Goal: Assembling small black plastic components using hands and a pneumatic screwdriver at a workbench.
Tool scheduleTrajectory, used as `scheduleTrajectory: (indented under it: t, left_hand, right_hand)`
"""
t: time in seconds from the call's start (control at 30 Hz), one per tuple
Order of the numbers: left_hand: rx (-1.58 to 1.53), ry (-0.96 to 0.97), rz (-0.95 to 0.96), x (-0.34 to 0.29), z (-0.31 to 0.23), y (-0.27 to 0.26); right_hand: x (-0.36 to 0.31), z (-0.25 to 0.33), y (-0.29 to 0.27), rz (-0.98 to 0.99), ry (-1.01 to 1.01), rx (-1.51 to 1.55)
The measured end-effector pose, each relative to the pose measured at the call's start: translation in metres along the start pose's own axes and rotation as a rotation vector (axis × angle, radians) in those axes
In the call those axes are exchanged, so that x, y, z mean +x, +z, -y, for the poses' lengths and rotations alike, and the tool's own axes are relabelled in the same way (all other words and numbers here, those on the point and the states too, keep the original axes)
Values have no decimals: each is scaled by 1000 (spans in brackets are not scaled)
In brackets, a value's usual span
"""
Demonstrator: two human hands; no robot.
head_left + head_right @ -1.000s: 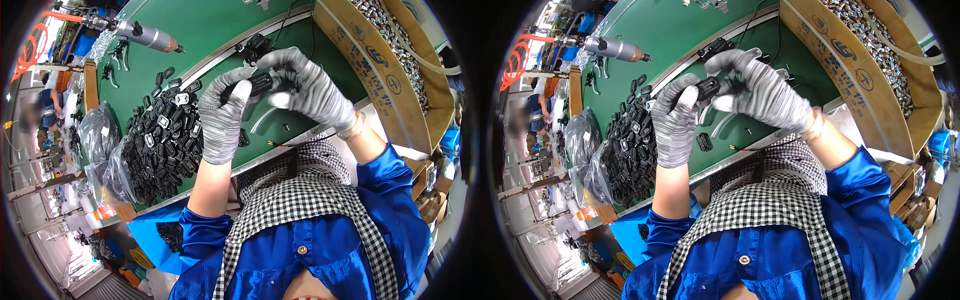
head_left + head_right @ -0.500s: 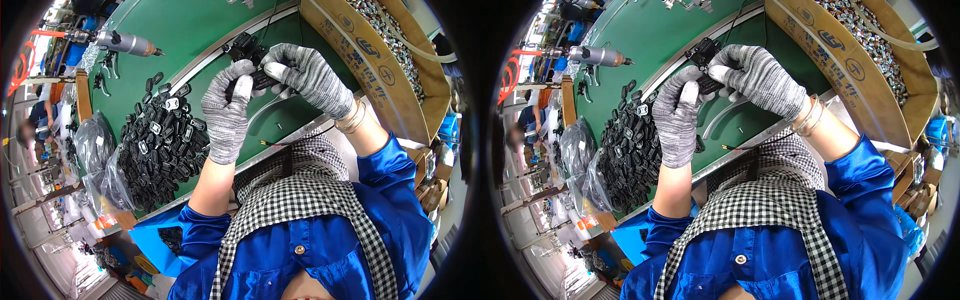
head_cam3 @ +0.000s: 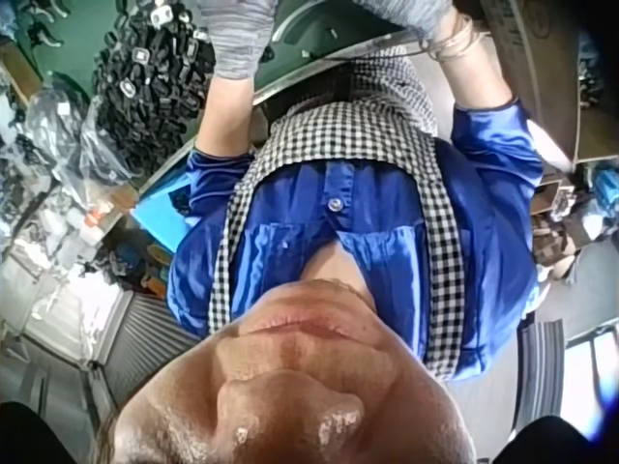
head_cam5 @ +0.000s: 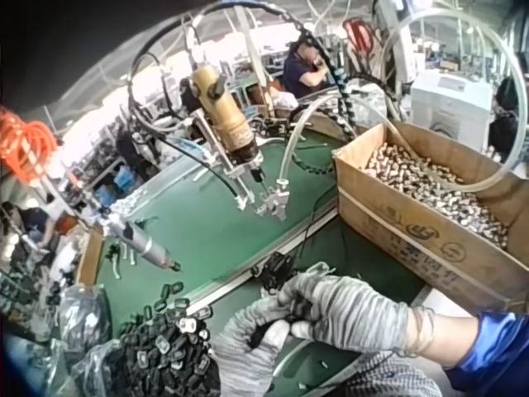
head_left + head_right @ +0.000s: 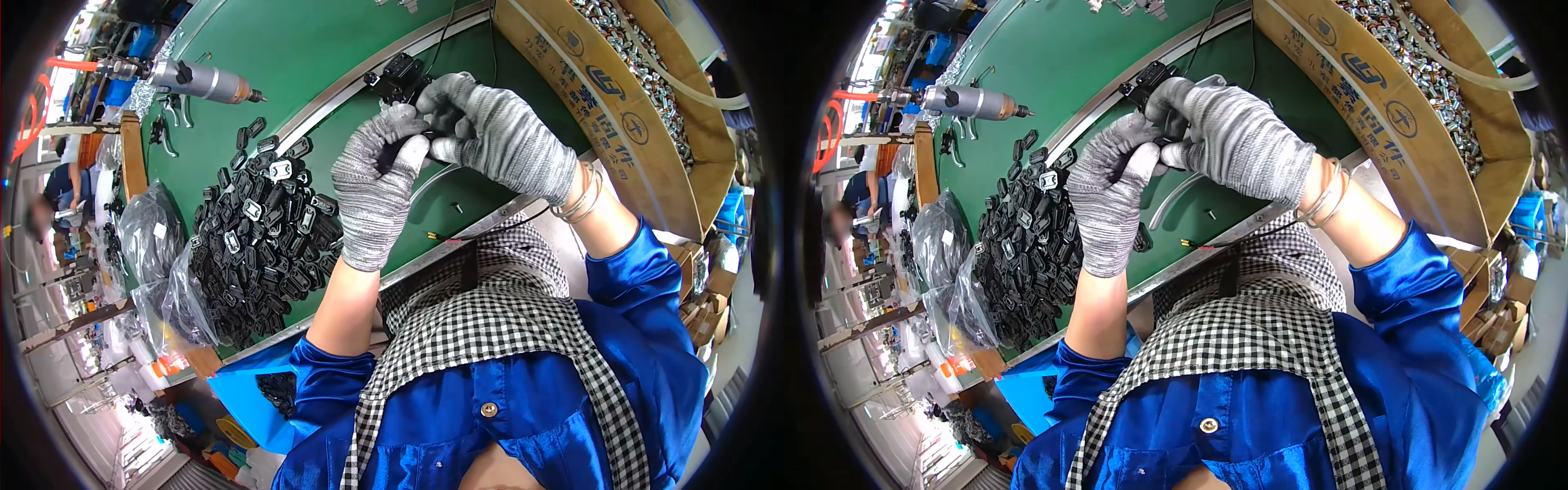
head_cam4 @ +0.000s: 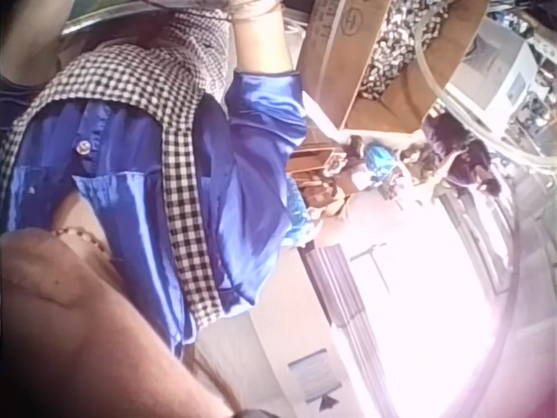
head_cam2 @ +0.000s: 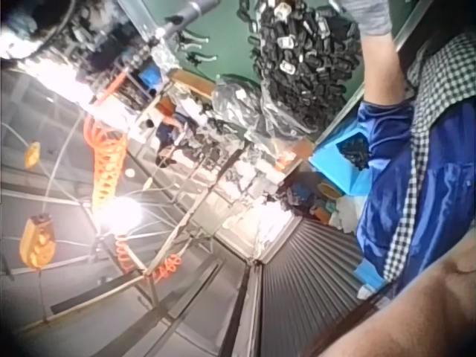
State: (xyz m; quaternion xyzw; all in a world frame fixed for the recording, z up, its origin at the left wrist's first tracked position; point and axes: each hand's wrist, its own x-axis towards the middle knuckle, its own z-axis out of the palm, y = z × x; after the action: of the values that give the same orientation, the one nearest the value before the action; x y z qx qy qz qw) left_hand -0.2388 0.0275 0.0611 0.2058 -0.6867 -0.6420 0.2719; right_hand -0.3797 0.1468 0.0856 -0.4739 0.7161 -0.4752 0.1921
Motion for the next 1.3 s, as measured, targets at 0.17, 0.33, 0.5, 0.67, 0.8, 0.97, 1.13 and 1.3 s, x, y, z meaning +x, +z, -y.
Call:
scheduleTrajectory:
  t: [0.17, 0.33, 0.5, 0.67, 0.8, 0.97, 1.13, 1.3]
  left_hand:
    - [97, 33, -153, 1, 7, -3]
    - [654, 157, -140, -7, 24, -12]
    - [1002, 245, -65, -15, 31, -17]
    - [1112, 251, -20, -18, 42, -16]
    - [1128, 252, -12, -17, 44, -15]
    - [1141, 250, 1, -16, 49, -15]
    - [1143, 250, 2, -15, 49, -13]
    - [1145, 258, 4, -17, 51, -13]
  right_hand:
    - [29, -18, -18, -132, -273, -107]
    - [52, -52, -32, -125, 387, 156]
    - [59, -66, -35, -69, 320, -238]
    - [52, -88, -39, -29, 115, -375]
    - [57, -91, -42, 45, 155, -268]
    - [63, -79, -51, 115, 254, 32]
    - [66, -88, -46, 146, 125, -295]
    - [66, -84, -41, 136, 88, -362]
